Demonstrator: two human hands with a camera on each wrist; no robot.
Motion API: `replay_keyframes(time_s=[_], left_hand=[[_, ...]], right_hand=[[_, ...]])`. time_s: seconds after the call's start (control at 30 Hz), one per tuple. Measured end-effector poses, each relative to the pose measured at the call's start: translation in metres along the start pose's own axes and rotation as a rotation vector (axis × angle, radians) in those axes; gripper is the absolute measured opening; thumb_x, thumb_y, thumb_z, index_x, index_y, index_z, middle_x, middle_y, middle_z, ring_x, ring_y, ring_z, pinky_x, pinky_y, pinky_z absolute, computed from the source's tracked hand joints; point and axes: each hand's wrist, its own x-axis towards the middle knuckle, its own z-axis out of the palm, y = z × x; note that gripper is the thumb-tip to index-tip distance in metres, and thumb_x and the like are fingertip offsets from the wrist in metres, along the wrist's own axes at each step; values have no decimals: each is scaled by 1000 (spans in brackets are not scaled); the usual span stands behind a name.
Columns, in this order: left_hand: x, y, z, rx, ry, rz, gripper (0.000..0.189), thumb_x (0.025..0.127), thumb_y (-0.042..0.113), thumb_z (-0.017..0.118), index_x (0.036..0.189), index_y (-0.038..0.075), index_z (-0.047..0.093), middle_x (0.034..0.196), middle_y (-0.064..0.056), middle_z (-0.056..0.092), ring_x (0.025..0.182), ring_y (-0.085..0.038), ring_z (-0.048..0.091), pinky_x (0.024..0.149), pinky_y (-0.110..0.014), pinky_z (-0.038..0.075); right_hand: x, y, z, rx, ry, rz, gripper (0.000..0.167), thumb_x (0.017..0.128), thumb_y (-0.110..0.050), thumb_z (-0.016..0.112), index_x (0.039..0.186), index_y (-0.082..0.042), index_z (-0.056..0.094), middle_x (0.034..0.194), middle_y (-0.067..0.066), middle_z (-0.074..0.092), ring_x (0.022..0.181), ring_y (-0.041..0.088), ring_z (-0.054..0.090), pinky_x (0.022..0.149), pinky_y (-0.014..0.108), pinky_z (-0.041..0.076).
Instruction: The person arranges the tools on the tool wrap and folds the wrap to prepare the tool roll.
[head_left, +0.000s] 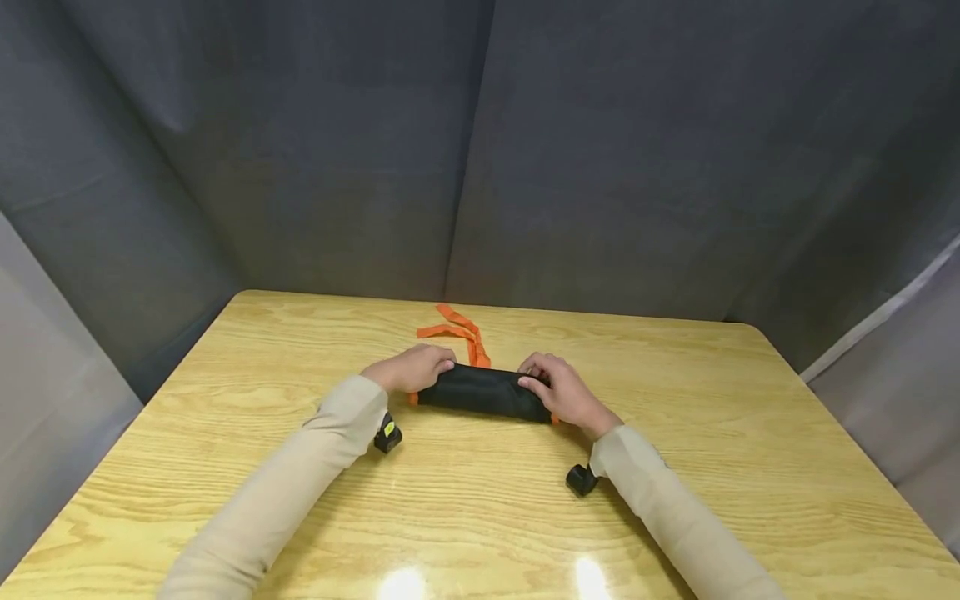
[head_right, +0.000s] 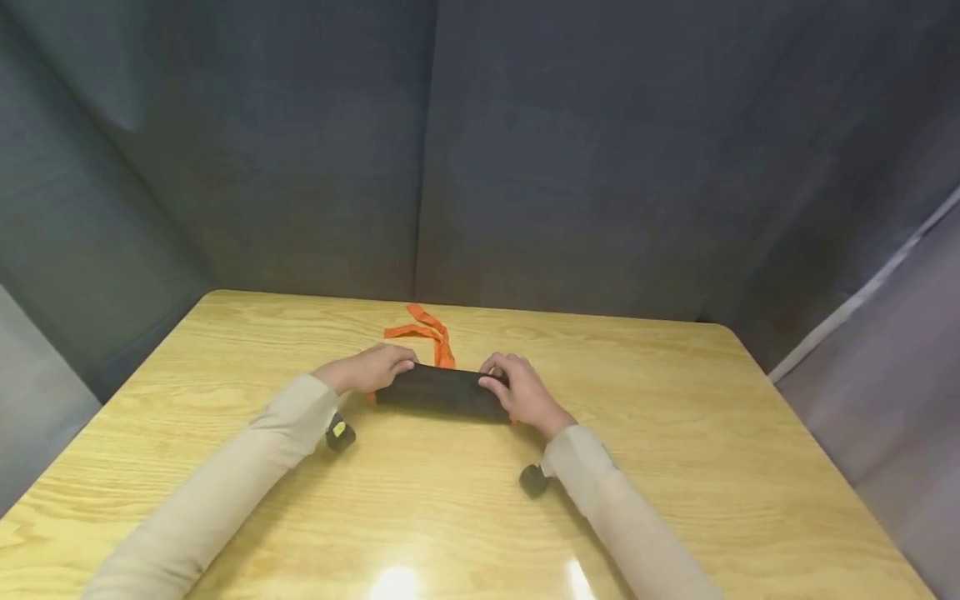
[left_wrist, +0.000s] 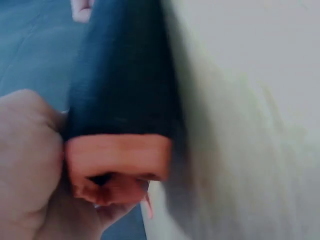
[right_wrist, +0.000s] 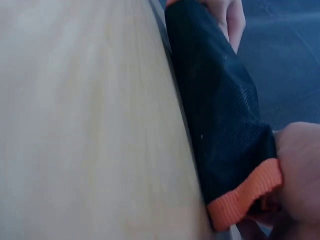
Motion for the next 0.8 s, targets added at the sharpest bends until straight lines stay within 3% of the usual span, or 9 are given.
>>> replay_keyframes(time_s=[0.1, 0.27, 0.37, 0.5, 0.63, 0.8], left_hand=[[-1, 1, 7, -20, -2, -8, 23, 105, 11, 37, 100, 1, 56, 80, -5, 52, 77, -18, 47, 77, -32, 44], [-4, 3, 16, -28, 54, -2, 19, 105, 11, 36, 99, 2, 53, 74, -2, 43, 71, -17, 42, 71, -30, 39], [-3, 2, 17, -9, 80, -1, 20, 105, 12, 37, 100, 1, 53, 77, -4, 47, 73, -18, 43, 72, -32, 40], [0, -3, 14, 69, 67, -43, 22, 105, 16, 37, 100, 4, 55, 83, -6, 53, 81, -21, 50, 76, -36, 43], [-3, 1, 10, 122, 78, -52, 20, 105, 18, 41, 106, 6, 57, 98, -8, 59, 95, -24, 55, 83, -39, 47], [-6, 8, 5, 82, 122, -28, 20, 103, 18, 46, 113, 4, 56, 109, -9, 59, 100, -24, 54, 87, -39, 46]], right_hand=[[1, 2, -3, -3, 1, 28, 8, 91, -15, 65, 92, -8, 68, 79, 1, 59, 67, 10, 47, 62, 25, 41], [3, 2, -9, -24, -1, 55, 5, 91, -14, 66, 91, -11, 70, 85, 4, 64, 72, 12, 54, 65, 27, 46], [5, 2, -11, -18, -13, 49, 5, 91, -14, 66, 92, -12, 70, 85, 4, 64, 72, 12, 54, 65, 27, 46], [8, 4, -11, -10, -32, 24, 6, 91, -15, 66, 95, -11, 70, 83, 2, 62, 72, 11, 52, 65, 27, 45], [8, 5, -10, -69, -45, -6, 9, 92, -15, 65, 98, -10, 71, 84, 2, 62, 75, 14, 52, 70, 32, 46], [7, 4, -10, -152, -32, -23, 15, 94, -14, 63, 106, -6, 68, 94, 8, 63, 86, 23, 56, 79, 42, 47]])
